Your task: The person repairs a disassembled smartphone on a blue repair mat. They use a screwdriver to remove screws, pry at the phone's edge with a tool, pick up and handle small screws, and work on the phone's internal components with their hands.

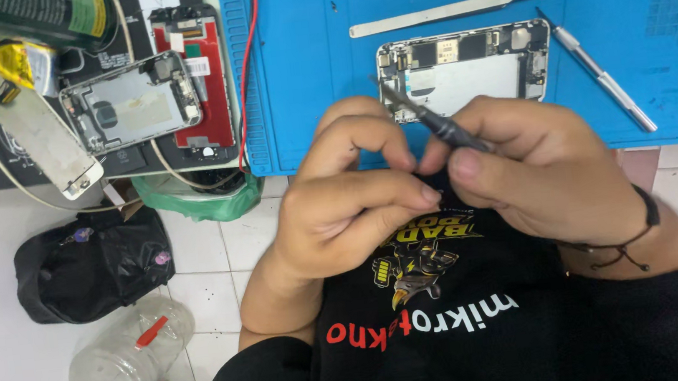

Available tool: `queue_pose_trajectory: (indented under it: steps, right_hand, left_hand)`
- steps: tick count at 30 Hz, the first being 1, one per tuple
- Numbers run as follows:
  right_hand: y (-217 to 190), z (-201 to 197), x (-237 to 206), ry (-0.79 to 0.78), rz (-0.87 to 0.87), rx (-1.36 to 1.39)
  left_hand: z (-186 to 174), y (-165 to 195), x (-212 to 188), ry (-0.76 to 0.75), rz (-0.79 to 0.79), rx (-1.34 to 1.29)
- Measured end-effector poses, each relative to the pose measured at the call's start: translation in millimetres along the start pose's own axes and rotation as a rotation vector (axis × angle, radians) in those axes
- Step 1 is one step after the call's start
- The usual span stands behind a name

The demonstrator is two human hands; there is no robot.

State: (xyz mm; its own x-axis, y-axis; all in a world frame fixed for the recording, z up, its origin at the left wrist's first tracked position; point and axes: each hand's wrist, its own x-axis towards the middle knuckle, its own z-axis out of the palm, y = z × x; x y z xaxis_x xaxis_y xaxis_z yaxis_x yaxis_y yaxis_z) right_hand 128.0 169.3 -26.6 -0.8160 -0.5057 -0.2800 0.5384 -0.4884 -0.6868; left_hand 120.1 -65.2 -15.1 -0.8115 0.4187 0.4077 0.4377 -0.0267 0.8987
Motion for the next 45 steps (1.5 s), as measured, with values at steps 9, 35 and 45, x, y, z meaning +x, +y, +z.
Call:
queue_pose_trajectory:
  steps: [9,35,45]
  right_hand:
    - [10.5,-8.6,1.3,-0.011,-0.034,-0.426]
    - [-1.1,7.4,15.9,0.112,-0.349,-1.054]
    - [-3.0,17.8,17.8,0.189,-0.295,-0.872]
  left_hand:
    - [1.8,1.5,-4.1,0.013,0.059,0.244]
    - [20.9,-13.9,-33.9,0.287,-0.477,-0.638]
    - [20.9,-15.1,-31.2,0.298,-0.383,-0.636]
